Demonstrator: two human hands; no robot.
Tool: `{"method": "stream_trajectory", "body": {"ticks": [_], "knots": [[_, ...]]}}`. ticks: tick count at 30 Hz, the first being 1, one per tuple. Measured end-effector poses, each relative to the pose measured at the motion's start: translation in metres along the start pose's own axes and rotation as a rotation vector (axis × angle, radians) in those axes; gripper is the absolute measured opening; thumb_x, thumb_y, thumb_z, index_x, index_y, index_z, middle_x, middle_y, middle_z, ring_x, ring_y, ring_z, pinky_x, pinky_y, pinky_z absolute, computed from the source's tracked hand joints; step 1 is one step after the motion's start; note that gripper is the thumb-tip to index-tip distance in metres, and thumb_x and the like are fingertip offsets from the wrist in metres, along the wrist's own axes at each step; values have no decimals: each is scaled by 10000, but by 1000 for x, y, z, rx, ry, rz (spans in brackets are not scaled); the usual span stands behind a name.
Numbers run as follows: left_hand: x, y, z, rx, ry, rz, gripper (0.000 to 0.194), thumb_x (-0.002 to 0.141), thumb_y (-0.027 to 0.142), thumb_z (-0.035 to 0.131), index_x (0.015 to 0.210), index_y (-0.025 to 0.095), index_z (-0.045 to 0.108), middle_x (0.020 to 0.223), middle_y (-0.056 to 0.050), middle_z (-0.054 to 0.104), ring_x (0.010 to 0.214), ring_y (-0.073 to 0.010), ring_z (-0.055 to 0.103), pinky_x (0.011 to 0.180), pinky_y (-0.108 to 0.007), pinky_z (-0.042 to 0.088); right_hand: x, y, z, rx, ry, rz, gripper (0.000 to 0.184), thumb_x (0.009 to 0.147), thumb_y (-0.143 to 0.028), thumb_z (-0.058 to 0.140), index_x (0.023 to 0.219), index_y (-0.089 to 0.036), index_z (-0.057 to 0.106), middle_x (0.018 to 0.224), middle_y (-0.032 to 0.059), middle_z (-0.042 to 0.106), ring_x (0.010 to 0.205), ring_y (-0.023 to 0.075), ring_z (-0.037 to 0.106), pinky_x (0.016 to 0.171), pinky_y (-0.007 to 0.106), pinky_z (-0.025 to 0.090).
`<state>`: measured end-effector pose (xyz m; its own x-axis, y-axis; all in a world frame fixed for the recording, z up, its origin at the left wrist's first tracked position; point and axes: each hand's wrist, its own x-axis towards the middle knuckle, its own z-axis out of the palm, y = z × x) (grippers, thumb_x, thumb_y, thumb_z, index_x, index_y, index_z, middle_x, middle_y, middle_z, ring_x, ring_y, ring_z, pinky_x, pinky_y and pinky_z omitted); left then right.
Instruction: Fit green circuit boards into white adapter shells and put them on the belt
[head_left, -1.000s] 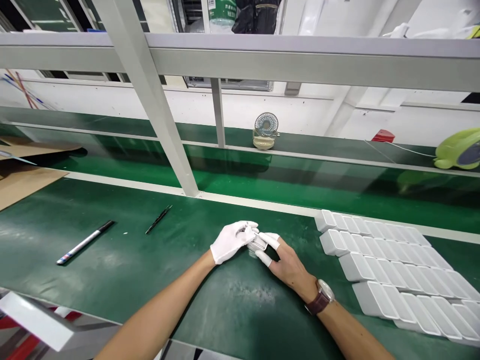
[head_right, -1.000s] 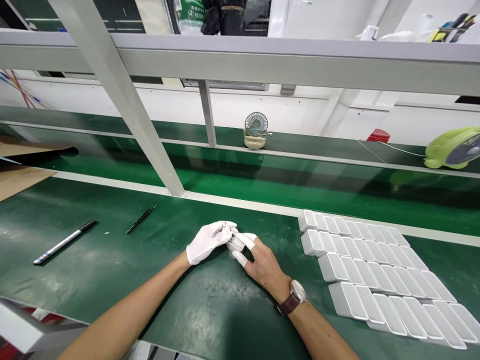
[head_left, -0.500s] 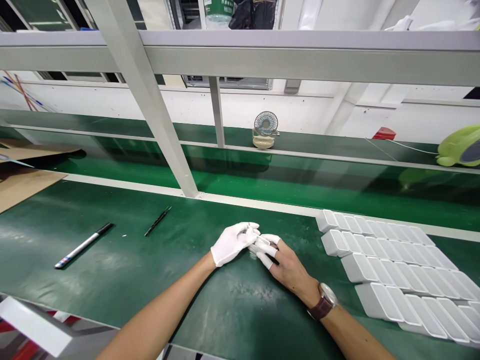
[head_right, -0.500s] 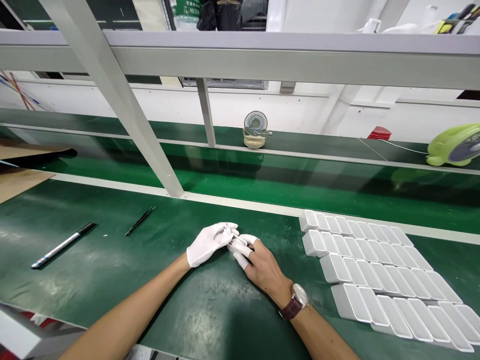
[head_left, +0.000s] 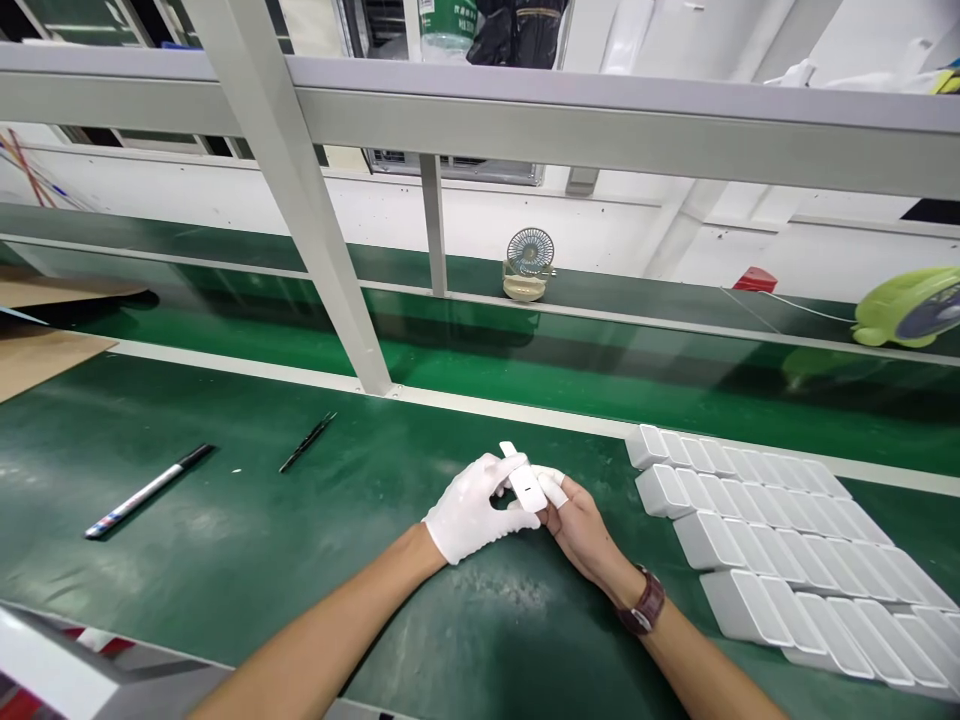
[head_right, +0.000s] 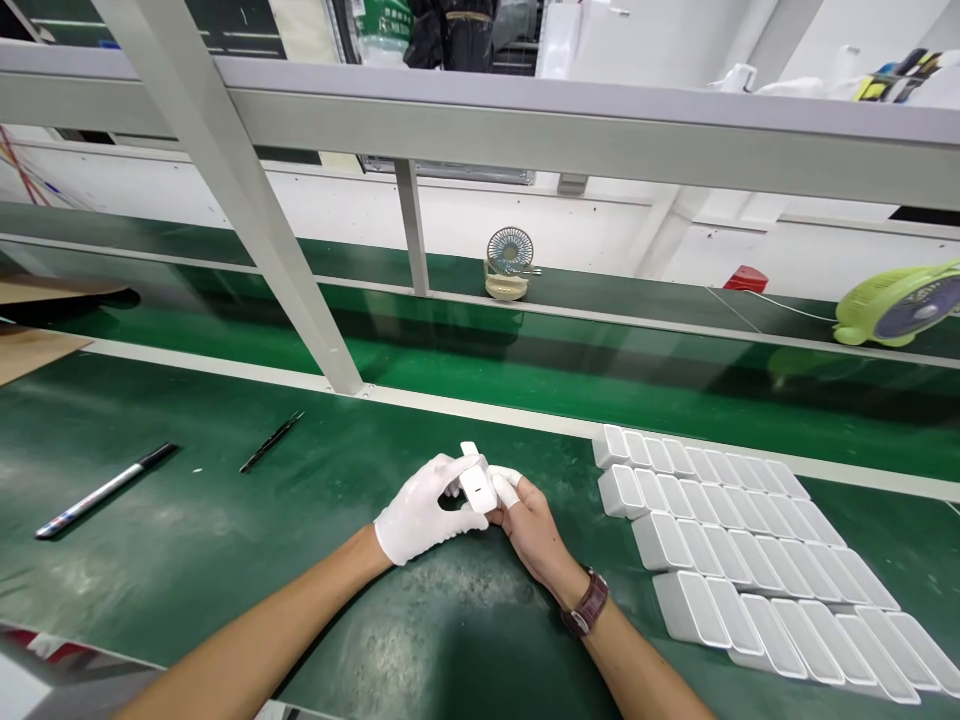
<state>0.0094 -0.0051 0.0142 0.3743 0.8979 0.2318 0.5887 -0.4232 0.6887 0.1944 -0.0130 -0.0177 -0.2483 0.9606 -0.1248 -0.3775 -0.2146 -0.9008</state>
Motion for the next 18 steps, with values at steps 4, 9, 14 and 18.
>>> {"method": "stream_trajectory", "body": {"ticks": [4, 9, 14, 18], "knots": [[1, 1, 0, -5, 16, 13, 670, 741, 415, 818, 1343, 256, 570, 864, 6, 544, 781, -169, 572, 770, -314, 510, 0, 2, 0, 30, 12, 28, 304, 900, -463, 660, 1111, -248, 698, 1113, 56, 721, 1005, 252, 666, 801, 365, 563], [2, 4, -1, -5, 38, 20, 641, 743, 445, 813, 1308, 234, 596, 839, 6, 547, 759, -168, 572, 772, -317, 514, -1, 1, 1, 25, 18, 43, 312, 891, -481, 664, 1094, -248, 705, 1094, 54, 729, 992, 252, 670, 795, 363, 560], [2, 6, -2, -3, 26, 4, 605, 745, 450, 807, 1281, 246, 611, 838, 7, 550, 767, -173, 582, 779, -324, 517, -1, -1, 3, -19, 18, 33, 334, 901, -499, 639, 1103, -240, 700, 1071, 66, 735, 962, 261, 682, 761, 369, 570], [2, 6, -3, -1, 16, 10, 609, 755, 459, 796, 1294, 252, 601, 867, -2, 567, 796, -182, 597, 792, -332, 522, -1, 1, 3, -92, 13, -7, 357, 929, -503, 593, 1138, -231, 692, 1065, 82, 738, 926, 261, 695, 737, 378, 581]]}}
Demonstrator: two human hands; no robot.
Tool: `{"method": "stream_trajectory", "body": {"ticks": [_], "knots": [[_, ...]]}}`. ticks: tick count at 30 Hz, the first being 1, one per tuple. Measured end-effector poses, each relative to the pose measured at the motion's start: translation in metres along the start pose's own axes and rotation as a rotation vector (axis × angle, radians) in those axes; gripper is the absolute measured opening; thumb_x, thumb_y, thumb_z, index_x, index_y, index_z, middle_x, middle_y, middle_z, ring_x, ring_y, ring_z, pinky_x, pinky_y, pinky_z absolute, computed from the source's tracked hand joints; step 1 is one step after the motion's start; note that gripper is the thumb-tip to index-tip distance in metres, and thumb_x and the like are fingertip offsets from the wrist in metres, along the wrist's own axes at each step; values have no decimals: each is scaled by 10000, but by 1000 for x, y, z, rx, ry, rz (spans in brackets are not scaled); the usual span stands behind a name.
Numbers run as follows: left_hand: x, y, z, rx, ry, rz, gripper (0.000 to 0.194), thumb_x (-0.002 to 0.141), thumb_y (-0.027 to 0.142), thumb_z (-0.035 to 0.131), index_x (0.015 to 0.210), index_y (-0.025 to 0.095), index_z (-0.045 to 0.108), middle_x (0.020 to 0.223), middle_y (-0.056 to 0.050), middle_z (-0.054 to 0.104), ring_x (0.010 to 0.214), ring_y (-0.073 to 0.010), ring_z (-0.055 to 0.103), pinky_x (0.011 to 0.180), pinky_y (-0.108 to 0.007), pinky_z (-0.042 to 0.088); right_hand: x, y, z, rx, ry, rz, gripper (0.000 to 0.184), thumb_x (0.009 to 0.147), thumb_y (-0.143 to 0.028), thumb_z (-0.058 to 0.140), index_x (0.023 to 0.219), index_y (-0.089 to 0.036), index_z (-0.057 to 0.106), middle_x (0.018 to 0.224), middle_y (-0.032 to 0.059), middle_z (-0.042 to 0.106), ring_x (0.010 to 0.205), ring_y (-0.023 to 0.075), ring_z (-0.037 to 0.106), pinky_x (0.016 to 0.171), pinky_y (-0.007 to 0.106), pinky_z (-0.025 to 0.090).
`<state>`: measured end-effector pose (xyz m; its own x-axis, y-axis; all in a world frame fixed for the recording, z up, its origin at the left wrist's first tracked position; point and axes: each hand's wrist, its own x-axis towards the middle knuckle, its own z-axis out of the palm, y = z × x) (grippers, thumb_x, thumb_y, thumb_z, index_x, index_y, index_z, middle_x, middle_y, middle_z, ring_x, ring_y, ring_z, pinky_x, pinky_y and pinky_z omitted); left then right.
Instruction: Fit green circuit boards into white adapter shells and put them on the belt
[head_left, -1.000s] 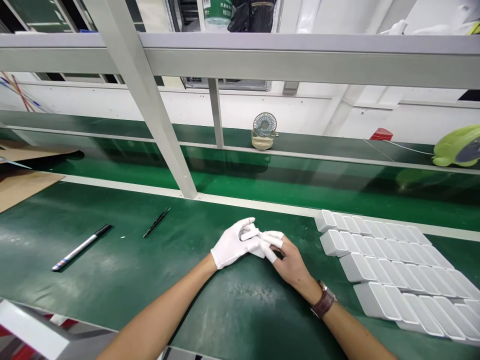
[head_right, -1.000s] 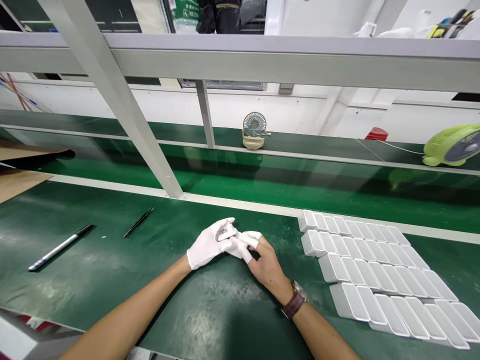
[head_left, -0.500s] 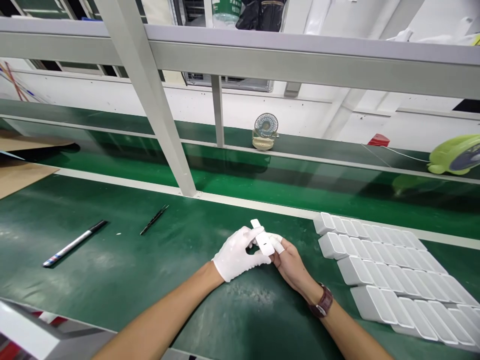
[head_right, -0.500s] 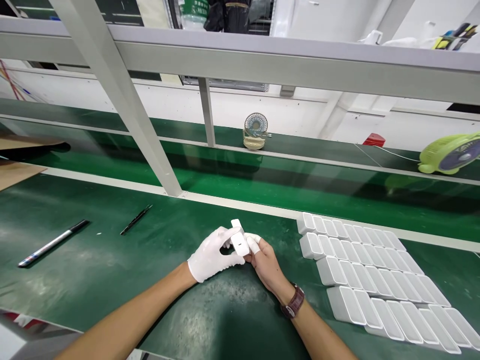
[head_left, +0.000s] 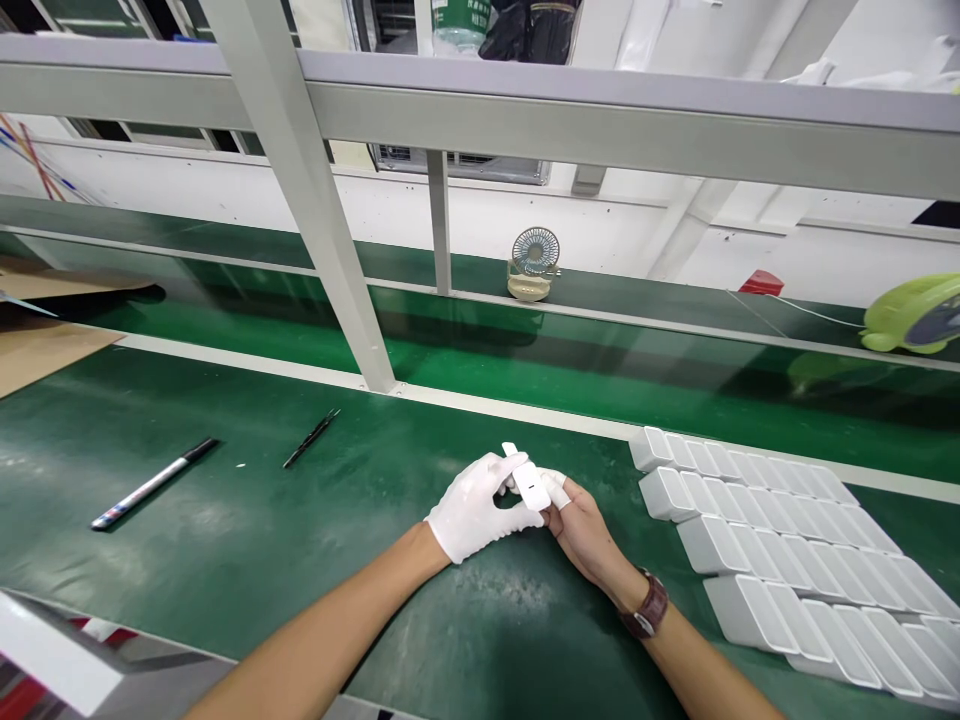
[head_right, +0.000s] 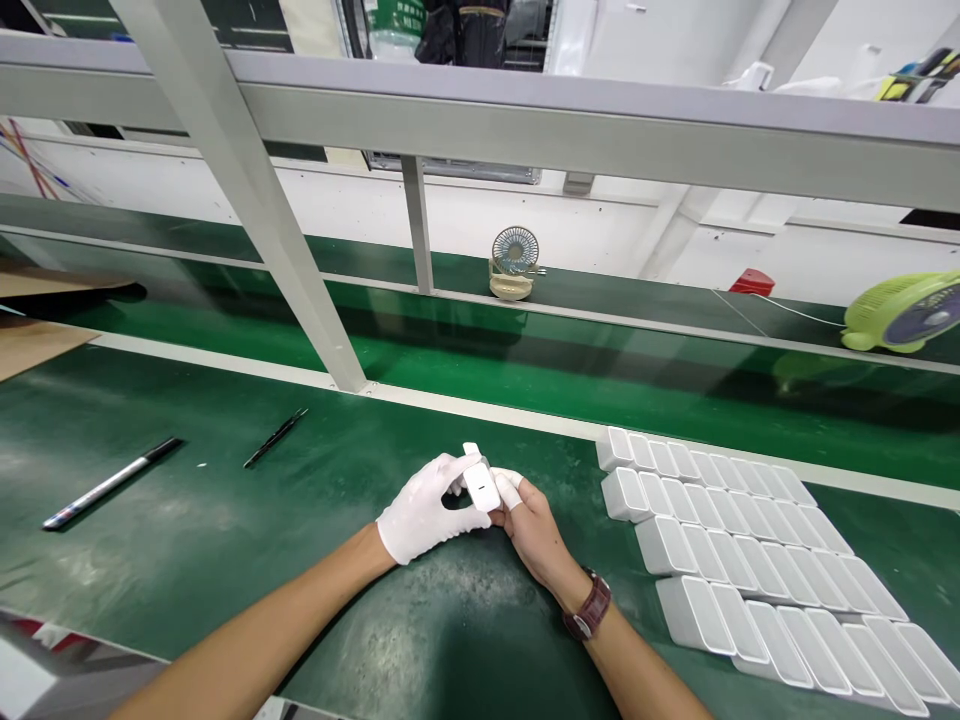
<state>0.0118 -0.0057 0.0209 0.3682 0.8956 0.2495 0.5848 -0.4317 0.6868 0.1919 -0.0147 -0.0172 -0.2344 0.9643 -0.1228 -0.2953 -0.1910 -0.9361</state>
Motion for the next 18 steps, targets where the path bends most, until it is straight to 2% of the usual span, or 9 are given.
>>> {"method": "stream_trajectory", "body": {"ticks": [5, 7, 10, 12, 15, 18], "knots": [[0, -5, -1, 36, -37, -17, 687, 782, 416, 771, 1400, 277, 507, 1015, -39, 623, 909, -215, 621, 852, -372, 526, 3, 4, -5, -157, 54, -144, 372, 970, -476, 532, 1229, -239, 654, 1096, 99, 731, 927, 259, 703, 781, 416, 590], [1, -8, -1, 77, -45, -25, 730, 763, 384, 786, 1420, 278, 485, 1130, -63, 637, 1026, -255, 608, 923, -417, 509, 3, 3, -8, -244, 109, -257, 341, 937, -438, 602, 1229, -271, 659, 1197, 90, 690, 1048, 266, 670, 884, 434, 567], [4, -15, -2, 134, -42, -20, 690, 709, 380, 827, 1340, 269, 571, 1200, -80, 643, 1127, -302, 571, 991, -465, 472, 1, -2, -12, -388, 146, -406, 278, 871, -354, 704, 1142, -295, 727, 1274, 78, 632, 1214, 278, 576, 1061, 458, 465], [6, -20, -1, 139, -27, -18, 584, 701, 379, 834, 1242, 272, 642, 1171, -72, 658, 1124, -299, 575, 993, -462, 469, -1, -3, -13, -507, 110, -482, 262, 876, -298, 698, 1133, -309, 744, 1258, 77, 630, 1223, 273, 567, 1101, 462, 430], [7, -26, 1, 123, -13, -25, 391, 761, 369, 789, 1128, 270, 697, 1116, -57, 677, 1088, -272, 596, 971, -439, 480, -3, -3, -13, -787, 6, -627, 354, 929, -225, 619, 1265, -323, 675, 1288, 90, 608, 1210, 260, 585, 1065, 447, 478], [7, -29, 3, 112, -8, -30, 333, 790, 377, 764, 1094, 255, 711, 1107, -59, 683, 1080, -265, 607, 967, -438, 483, -4, -3, -12, -970, -54, -716, 427, 966, -185, 555, 1367, -328, 589, 1313, 101, 587, 1222, 257, 582, 1027, 434, 518]]}}
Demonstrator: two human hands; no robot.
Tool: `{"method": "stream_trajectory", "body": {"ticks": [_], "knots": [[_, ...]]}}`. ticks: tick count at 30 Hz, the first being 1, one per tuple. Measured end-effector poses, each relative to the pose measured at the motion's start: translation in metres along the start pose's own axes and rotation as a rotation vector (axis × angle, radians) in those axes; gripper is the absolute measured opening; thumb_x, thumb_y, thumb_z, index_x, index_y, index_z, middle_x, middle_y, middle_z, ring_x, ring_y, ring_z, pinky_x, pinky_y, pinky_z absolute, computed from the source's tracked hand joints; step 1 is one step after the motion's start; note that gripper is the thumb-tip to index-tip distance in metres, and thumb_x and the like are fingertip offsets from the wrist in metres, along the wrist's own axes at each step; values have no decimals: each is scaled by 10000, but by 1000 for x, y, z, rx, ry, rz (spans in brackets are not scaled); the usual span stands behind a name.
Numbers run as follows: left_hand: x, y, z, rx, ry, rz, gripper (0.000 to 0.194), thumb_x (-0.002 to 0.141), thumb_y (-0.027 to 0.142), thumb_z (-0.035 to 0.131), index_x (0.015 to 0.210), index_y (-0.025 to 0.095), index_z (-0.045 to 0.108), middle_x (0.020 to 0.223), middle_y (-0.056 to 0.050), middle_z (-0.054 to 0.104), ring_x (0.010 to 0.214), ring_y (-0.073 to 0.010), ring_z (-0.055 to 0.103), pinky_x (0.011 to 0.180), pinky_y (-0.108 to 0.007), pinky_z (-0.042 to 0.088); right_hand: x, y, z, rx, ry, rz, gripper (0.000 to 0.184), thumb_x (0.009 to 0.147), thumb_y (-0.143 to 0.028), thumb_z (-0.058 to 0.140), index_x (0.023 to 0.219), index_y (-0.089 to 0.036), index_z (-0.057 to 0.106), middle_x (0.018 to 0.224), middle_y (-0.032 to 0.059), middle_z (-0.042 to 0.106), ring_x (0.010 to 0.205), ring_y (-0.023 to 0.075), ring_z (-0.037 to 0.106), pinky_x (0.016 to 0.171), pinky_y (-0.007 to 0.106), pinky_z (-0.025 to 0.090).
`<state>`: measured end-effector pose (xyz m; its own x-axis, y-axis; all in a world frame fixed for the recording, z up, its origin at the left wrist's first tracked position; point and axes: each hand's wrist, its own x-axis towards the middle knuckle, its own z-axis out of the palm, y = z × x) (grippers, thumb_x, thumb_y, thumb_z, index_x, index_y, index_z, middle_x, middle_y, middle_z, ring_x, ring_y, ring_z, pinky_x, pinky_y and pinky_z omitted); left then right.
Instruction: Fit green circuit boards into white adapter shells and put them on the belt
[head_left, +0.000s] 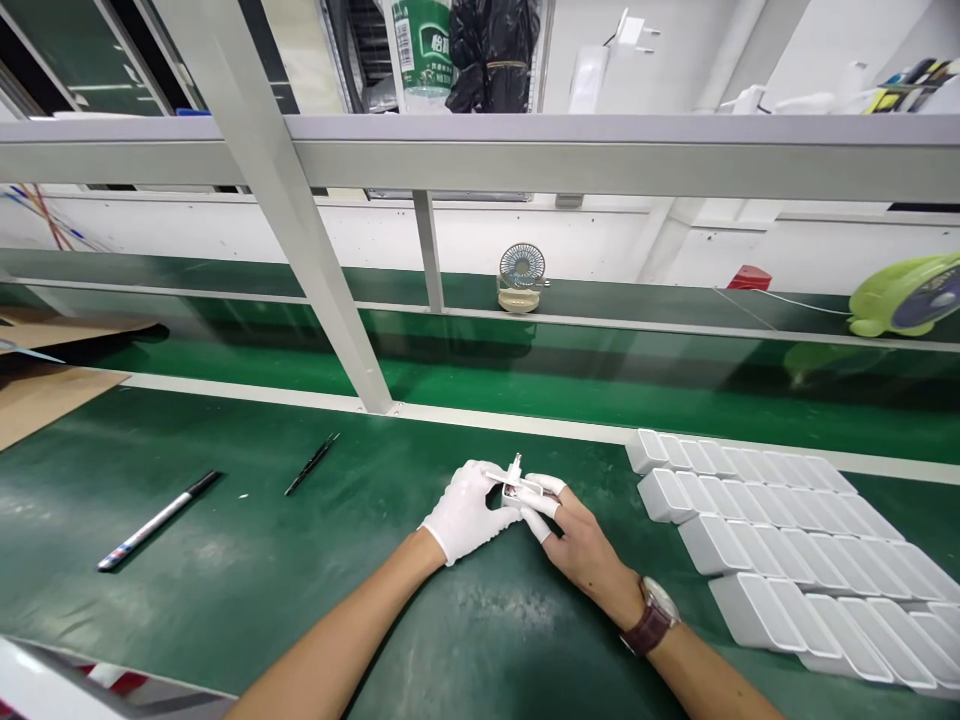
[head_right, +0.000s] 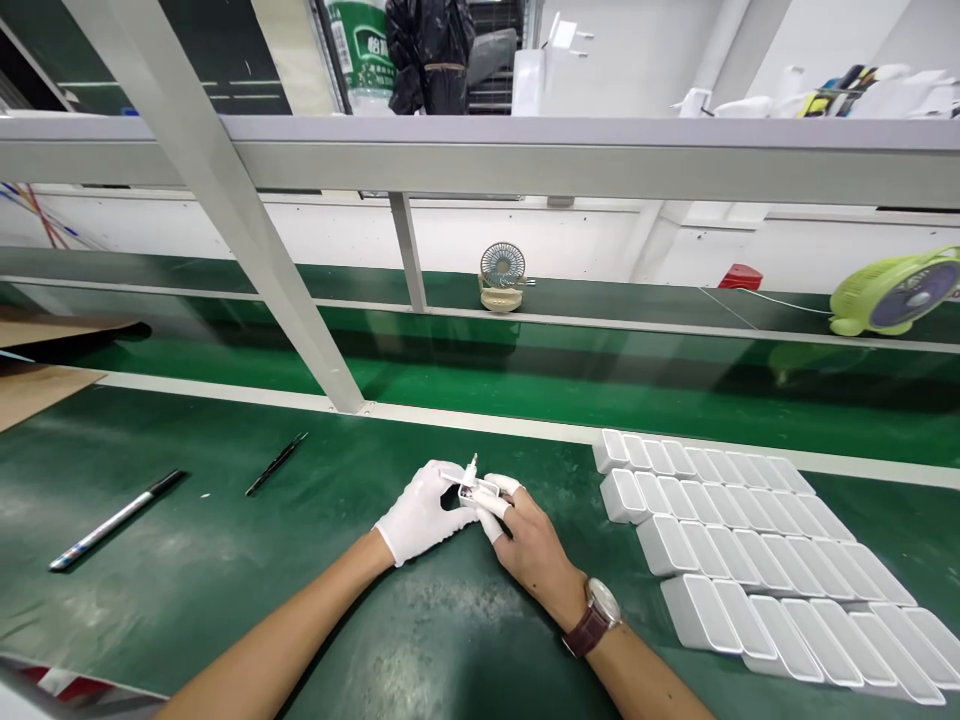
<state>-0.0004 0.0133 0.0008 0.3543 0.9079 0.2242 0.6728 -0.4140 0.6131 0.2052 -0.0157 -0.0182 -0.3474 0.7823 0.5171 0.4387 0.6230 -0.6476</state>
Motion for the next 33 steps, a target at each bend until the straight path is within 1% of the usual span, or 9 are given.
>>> {"method": "stream_trajectory", "body": {"ticks": [5, 7, 11, 17, 19, 21, 25, 29, 33], "knots": [[0, 6, -2, -61, 54, 27, 478, 721, 357, 832, 1168, 290, 677, 1158, -33, 681, 1120, -257, 596, 1014, -438, 465, 1, -2, -7, 25, 120, -41, 446, 947, -156, 579, 1344, -361, 596, 1322, 79, 575, 1193, 251, 597, 1019, 436, 524], [0, 9, -3, -55, 55, 23, 520, 698, 389, 849, 1177, 295, 671, 1170, -33, 675, 1127, -264, 589, 1016, -444, 461, 0, 0, -9, 59, 117, 2, 423, 931, -161, 596, 1309, -347, 628, 1308, 88, 588, 1184, 268, 597, 1020, 464, 515], [1, 11, 0, 15, 15, -18, 475, 695, 458, 835, 1109, 273, 692, 1133, -51, 673, 1092, -289, 593, 973, -460, 469, -1, 7, -8, 119, 38, 99, 349, 905, -197, 628, 1228, -308, 699, 1181, 114, 659, 1126, 308, 609, 980, 516, 513], [3, 10, 3, 133, -34, 25, 539, 715, 351, 827, 1214, 262, 643, 1147, -61, 674, 1107, -303, 579, 967, -469, 461, 4, 9, -5, 341, 107, 230, 311, 879, -286, 681, 1186, -309, 725, 1239, 86, 664, 1192, 282, 593, 1071, 478, 463], [1, 11, 4, 124, -15, 15, 572, 770, 343, 789, 1299, 261, 588, 1128, -63, 672, 1078, -284, 593, 951, -455, 475, 6, 9, -4, 455, 143, 314, 325, 898, -345, 657, 1212, -280, 706, 1254, 91, 661, 1167, 268, 617, 1025, 450, 508], [-2, 15, 5, 75, 9, -10, 604, 813, 362, 756, 1365, 273, 530, 1043, -43, 670, 987, -242, 618, 908, -414, 503, 8, 10, -4, 582, 153, 415, 368, 933, -412, 597, 1256, -250, 669, 1199, 98, 692, 1063, 254, 672, 903, 421, 580], [-7, 23, 7, -7, 68, -30, 602, 803, 347, 771, 1354, 310, 529, 919, 2, 632, 849, -186, 626, 810, -336, 537, 9, 11, -3, 786, 112, 579, 426, 944, -509, 553, 1234, -220, 669, 1038, 89, 746, 842, 245, 723, 697, 393, 619], [-9, 24, 9, -34, 111, 28, 504, 820, 310, 757, 1289, 302, 572, 939, -7, 632, 844, -178, 629, 805, -330, 542, 7, 13, -1, 876, 84, 660, 452, 901, -568, 603, 1181, -227, 699, 980, 71, 754, 778, 244, 724, 653, 382, 608], [-9, 20, 10, -32, 123, 56, 508, 835, 348, 744, 1306, 292, 563, 945, -13, 630, 857, -181, 632, 815, -334, 540, 5, 15, 1, 891, 82, 693, 475, 878, -592, 627, 1177, -231, 705, 959, 63, 755, 758, 240, 722, 662, 382, 600]]}}
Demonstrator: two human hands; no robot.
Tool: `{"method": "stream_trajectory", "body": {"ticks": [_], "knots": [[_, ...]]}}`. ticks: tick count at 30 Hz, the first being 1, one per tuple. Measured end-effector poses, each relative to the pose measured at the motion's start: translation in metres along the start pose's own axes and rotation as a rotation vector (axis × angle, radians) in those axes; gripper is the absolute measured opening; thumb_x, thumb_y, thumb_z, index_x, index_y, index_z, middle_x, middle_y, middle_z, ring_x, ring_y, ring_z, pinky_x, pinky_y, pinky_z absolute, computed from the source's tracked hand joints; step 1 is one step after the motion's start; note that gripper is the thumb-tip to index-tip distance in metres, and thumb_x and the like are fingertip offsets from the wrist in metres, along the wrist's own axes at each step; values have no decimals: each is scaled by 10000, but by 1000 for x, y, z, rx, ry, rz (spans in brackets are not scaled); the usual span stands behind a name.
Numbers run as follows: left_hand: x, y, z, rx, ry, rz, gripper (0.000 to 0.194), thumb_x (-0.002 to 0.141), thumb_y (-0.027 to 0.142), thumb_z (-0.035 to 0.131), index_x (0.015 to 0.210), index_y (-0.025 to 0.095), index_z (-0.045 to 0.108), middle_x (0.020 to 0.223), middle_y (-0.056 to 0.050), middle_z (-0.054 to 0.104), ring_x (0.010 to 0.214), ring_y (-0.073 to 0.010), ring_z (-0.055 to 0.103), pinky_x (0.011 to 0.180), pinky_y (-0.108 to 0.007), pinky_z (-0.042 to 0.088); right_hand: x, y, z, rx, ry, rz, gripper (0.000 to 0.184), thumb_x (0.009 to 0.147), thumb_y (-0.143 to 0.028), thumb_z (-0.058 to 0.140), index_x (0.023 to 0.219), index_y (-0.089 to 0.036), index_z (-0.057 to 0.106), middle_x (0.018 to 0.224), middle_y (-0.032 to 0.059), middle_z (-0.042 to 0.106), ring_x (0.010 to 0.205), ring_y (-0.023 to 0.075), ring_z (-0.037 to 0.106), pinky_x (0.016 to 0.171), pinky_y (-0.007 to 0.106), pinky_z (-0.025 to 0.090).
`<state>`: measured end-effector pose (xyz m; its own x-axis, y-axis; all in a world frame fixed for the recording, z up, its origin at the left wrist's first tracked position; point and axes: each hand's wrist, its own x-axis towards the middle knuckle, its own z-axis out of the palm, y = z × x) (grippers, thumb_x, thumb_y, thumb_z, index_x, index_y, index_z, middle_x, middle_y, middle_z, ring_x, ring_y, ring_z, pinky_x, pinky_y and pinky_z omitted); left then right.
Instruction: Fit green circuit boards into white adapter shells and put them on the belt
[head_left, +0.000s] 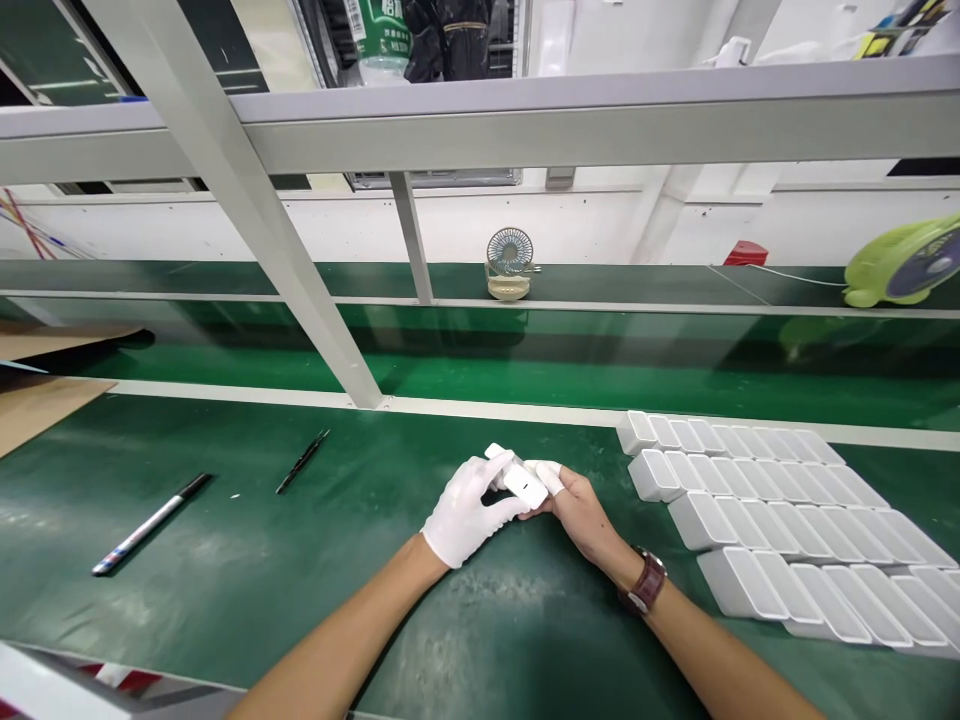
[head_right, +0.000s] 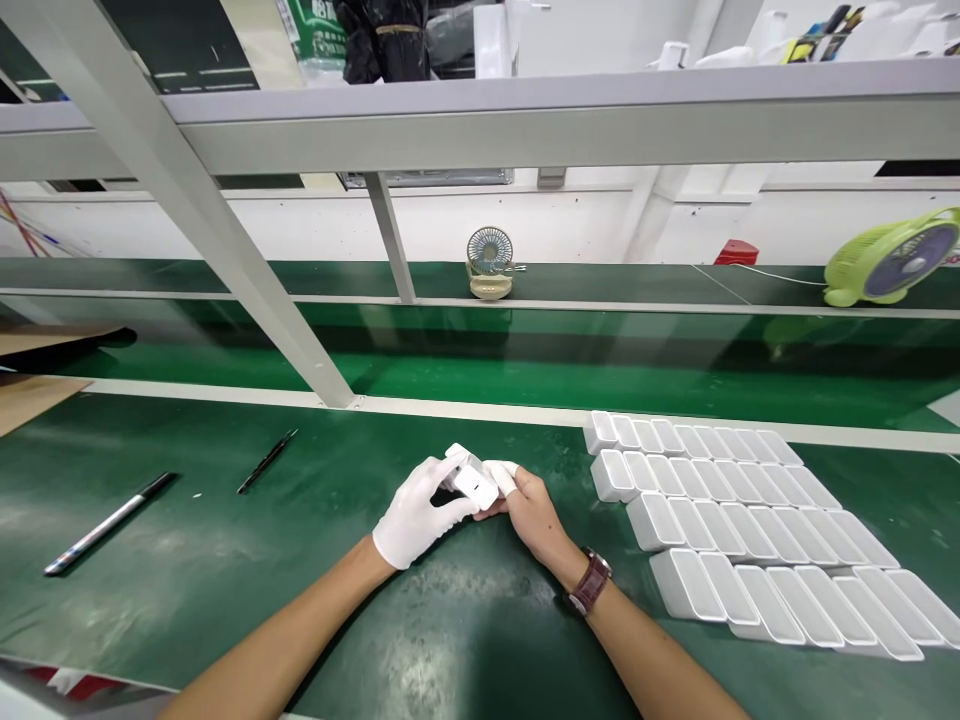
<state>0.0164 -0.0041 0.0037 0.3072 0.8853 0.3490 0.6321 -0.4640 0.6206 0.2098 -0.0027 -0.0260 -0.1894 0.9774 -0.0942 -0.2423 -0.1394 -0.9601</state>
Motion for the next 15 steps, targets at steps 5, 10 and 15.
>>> {"method": "stream_trajectory", "body": {"ticks": [5, 10, 15], "knots": [[1, 5, -3, -2, -14, 1, 508, 836, 346, 741, 1309, 281, 569, 912, -7, 635, 860, -185, 630, 824, -330, 533, 0, 2, 0, -8, -8, 1, 433, 917, -560, 589, 1167, -225, 701, 1004, 73, 750, 799, 246, 725, 659, 377, 603], [5, 10, -10, -52, -68, -69, 565, 781, 344, 775, 1309, 275, 584, 918, -5, 649, 848, -185, 629, 824, -339, 539, 1, -1, 2, -61, 22, -93, 405, 929, -512, 590, 1200, -226, 683, 1051, 92, 741, 925, 272, 712, 757, 425, 612], [13, 4, -12, -149, -111, -218, 497, 803, 315, 724, 1282, 255, 603, 966, 3, 705, 858, -179, 652, 811, -336, 542, -3, -7, 10, -193, 40, -342, 264, 863, -409, 700, 1075, -256, 736, 1199, 86, 689, 1141, 275, 636, 1024, 467, 511]]}}
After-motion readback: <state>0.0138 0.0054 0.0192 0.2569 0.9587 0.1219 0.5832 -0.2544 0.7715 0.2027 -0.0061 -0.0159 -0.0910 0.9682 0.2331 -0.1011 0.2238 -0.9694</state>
